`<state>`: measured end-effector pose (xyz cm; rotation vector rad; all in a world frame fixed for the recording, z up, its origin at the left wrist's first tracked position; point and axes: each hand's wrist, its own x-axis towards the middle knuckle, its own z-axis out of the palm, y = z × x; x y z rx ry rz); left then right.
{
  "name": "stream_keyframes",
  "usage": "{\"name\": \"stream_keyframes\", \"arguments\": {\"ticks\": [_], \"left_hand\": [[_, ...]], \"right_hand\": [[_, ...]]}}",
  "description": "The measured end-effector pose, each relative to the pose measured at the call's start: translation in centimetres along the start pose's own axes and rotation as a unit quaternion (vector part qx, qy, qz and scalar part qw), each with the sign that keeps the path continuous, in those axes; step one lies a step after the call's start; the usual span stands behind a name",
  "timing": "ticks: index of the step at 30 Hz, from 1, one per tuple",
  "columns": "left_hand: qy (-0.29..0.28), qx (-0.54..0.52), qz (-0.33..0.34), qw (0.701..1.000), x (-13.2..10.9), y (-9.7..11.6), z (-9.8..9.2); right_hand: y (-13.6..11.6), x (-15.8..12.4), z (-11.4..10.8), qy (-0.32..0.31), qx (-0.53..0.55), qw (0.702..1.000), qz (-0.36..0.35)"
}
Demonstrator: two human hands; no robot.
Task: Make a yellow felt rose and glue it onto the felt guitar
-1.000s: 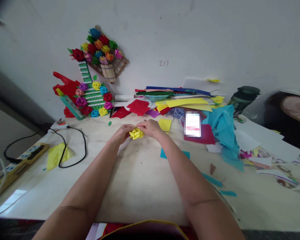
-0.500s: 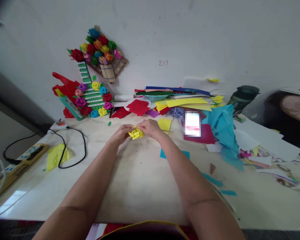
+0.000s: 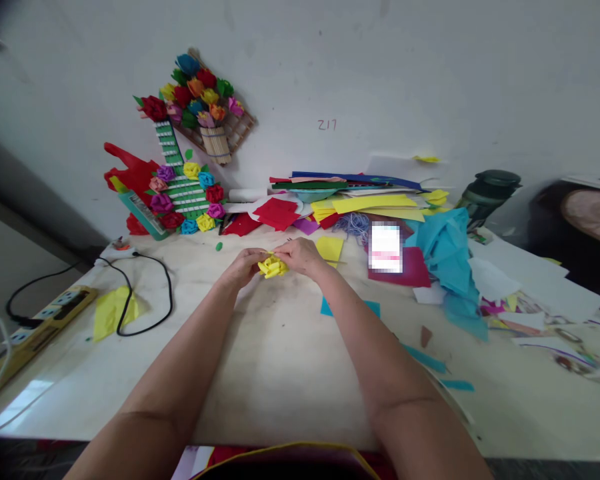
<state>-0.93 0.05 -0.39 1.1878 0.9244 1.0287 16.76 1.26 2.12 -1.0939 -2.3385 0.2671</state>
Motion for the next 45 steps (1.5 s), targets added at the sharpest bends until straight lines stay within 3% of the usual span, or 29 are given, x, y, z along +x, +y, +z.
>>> {"name": "stream_keyframes", "arguments": {"ticks": [11, 27, 45], "left_hand": [[-0.013, -0.002, 0.011, 1.000, -0.06, 0.21, 0.25], [-0.012, -0.018, 0.020, 1.000, -0.15, 0.25, 0.40], [-0.022, -0.012, 0.023, 0.999, 0.06, -0.01, 0.09]], "right_hand": [[0.23, -0.06, 0.38, 0.053, 0.009, 0.999, -0.008], [-0.13, 0.05, -0.03, 0.027, -0.022, 0.998, -0.045], [0.43, 0.35, 0.54, 0.048, 0.019, 0.997, -0.054]]}}
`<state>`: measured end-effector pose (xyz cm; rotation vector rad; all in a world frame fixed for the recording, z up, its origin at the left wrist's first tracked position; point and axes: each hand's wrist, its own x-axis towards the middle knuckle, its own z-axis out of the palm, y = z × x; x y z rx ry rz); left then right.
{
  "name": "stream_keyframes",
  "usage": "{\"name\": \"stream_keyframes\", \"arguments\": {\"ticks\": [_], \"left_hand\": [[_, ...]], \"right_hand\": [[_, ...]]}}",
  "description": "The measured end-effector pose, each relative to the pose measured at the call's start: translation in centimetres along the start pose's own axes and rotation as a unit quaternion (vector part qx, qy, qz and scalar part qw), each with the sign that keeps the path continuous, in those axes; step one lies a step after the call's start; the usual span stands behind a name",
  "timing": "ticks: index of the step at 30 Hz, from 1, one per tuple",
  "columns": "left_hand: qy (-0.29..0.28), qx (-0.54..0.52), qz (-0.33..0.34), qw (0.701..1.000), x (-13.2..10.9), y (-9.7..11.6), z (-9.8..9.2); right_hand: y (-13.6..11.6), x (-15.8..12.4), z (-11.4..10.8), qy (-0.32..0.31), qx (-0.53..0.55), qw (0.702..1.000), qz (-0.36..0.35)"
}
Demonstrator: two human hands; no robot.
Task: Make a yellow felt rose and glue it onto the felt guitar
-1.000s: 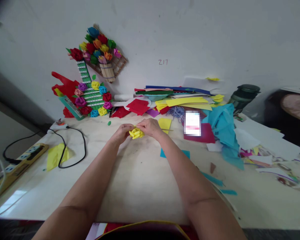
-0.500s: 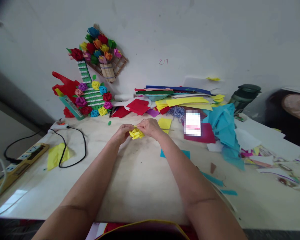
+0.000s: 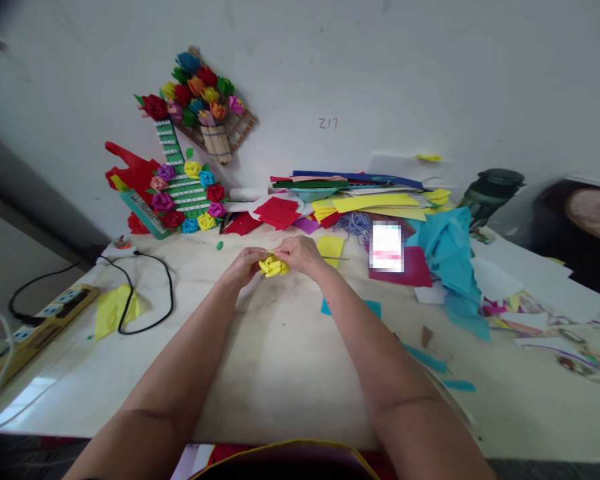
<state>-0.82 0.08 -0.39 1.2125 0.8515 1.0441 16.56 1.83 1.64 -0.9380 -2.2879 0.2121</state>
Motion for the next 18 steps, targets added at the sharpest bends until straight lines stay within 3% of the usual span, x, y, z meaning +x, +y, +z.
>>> {"name": "stream_keyframes", "arguments": {"ticks": [10, 18], "left_hand": [[0.002, 0.020, -0.007, 1.000, 0.19, -0.22, -0.04], [-0.009, 0.040, 0.008, 0.999, -0.06, -0.10, 0.39]], "right_hand": [[0.08, 0.59, 0.34, 0.000, 0.119, 0.990, 0.076], [-0.34, 0.71, 0.11, -0.008, 0.239, 0.963, 0.126]]}}
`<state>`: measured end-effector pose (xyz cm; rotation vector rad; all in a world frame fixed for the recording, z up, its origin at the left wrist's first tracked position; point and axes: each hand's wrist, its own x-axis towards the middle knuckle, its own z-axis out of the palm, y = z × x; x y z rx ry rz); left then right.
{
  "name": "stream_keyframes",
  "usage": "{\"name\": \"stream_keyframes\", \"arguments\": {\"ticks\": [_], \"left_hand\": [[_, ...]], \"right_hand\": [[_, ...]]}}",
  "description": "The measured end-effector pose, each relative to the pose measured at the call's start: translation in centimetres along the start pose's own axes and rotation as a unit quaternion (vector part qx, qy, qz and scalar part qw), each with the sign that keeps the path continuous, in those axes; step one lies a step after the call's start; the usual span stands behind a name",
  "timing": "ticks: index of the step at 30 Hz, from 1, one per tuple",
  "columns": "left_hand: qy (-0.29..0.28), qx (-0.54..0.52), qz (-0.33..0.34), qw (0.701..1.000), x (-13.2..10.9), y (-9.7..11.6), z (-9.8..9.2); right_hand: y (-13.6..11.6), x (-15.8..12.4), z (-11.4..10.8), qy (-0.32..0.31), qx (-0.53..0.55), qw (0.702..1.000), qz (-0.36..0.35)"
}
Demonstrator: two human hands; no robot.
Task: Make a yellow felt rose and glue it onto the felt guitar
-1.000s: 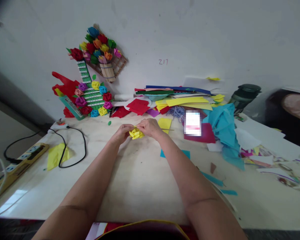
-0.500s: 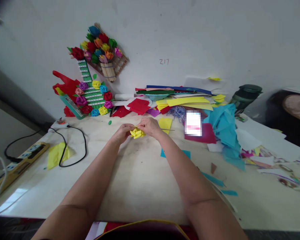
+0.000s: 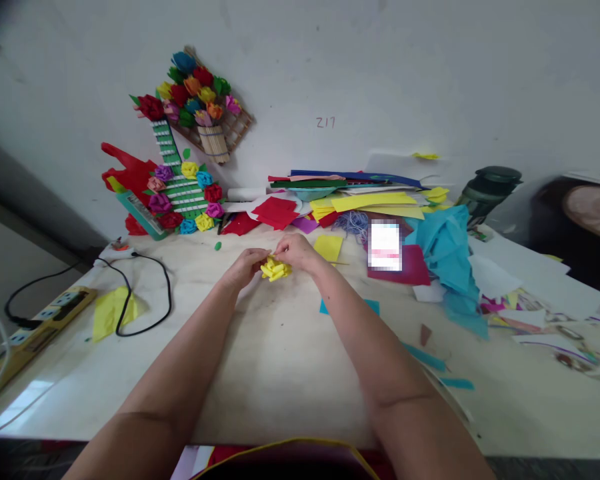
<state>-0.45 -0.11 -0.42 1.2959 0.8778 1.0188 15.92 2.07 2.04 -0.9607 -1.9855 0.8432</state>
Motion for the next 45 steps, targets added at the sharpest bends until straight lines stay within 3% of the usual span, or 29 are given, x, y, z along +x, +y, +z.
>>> {"name": "stream_keyframes", "arguments": {"ticks": [11, 25, 30, 37, 41, 45], "left_hand": [[-0.013, 0.061, 0.015, 0.998, -0.09, 0.31, 0.31], [0.012, 0.049, 0.006, 0.999, -0.24, 0.76, 0.45], [0.020, 0.058, 0.007, 0.998, -0.23, 0.74, 0.53], [0.034, 0.071, 0.008, 0.997, -0.25, 0.75, 0.52], [0.028, 0.074, 0.023, 0.997, -0.12, 0.46, 0.19], [0.015, 0.088, 0.028, 0.996, 0.05, 0.04, -0.18]], "right_hand": [[0.17, -0.16, 0.32, -0.005, 0.037, 0.997, 0.064], [-0.53, -0.44, -0.04, -0.030, 0.041, 0.991, 0.124], [-0.42, -0.35, -0.11, -0.043, -0.019, 0.996, 0.069], [-0.23, -0.22, 0.13, -0.027, -0.184, 0.978, -0.094], [-0.30, -0.35, 0.32, -0.011, -0.196, 0.973, -0.117], [-0.03, -0.28, 0.42, 0.002, -0.143, 0.985, -0.093]]}}
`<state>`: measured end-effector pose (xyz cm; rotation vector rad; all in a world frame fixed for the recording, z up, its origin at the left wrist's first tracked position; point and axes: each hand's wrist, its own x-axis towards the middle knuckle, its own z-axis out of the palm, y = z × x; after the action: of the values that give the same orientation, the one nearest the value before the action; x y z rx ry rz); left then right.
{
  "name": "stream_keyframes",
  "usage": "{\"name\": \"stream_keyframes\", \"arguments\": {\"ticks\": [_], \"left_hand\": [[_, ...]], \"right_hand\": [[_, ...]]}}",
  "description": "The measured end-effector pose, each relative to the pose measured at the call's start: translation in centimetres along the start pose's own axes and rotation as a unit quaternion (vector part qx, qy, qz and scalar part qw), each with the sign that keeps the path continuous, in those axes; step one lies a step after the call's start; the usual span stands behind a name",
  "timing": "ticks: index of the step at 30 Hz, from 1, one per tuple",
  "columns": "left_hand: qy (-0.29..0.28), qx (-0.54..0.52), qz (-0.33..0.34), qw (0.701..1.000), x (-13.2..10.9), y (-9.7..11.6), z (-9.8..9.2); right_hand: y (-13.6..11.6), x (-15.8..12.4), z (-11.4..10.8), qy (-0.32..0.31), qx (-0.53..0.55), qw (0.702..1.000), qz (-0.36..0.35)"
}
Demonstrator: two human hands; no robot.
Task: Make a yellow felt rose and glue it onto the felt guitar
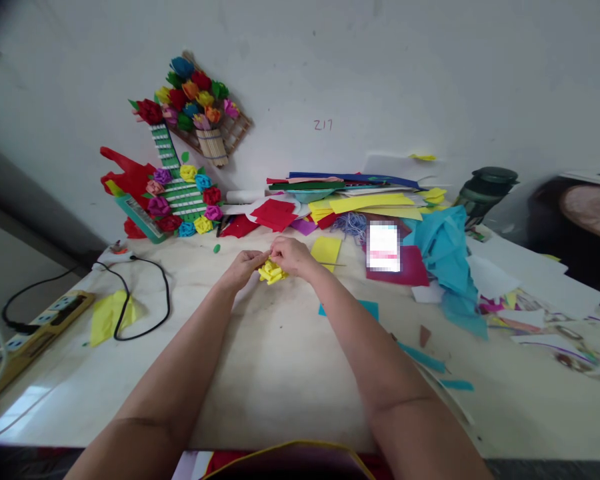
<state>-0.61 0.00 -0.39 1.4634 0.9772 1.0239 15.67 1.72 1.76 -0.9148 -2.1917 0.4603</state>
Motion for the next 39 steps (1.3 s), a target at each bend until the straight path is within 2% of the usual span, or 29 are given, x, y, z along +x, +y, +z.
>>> {"name": "stream_keyframes", "arguments": {"ticks": [6, 11, 16, 20, 26, 39], "left_hand": [[-0.014, 0.044, 0.012, 0.999, 0.0, -0.1, 0.0], [-0.005, 0.057, 0.018, 0.998, -0.1, 0.0, -0.1], [-0.014, 0.062, 0.015, 0.998, -0.2, 0.3, -0.2], [-0.014, 0.081, 0.028, 0.996, -0.3, 0.5, -0.2], [-0.009, 0.085, 0.035, 0.996, -0.3, 0.5, -0.4], [-0.018, 0.077, 0.022, 0.997, -0.4, 0.7, -0.6]], "right_hand": [[0.7, 0.1, 0.0, -0.016, 0.118, 0.992, 0.047], [0.8, -0.1, -0.2, -0.043, 0.189, 0.970, 0.146], [0.6, -0.6, -1.5, -0.091, 0.187, 0.959, 0.191], [0.8, -0.6, -2.0, -0.118, 0.176, 0.964, 0.160], [1.0, -0.3, -1.9, -0.102, 0.131, 0.984, 0.065], [0.7, 0.1, -1.8, -0.088, 0.041, 0.995, 0.010]]}}
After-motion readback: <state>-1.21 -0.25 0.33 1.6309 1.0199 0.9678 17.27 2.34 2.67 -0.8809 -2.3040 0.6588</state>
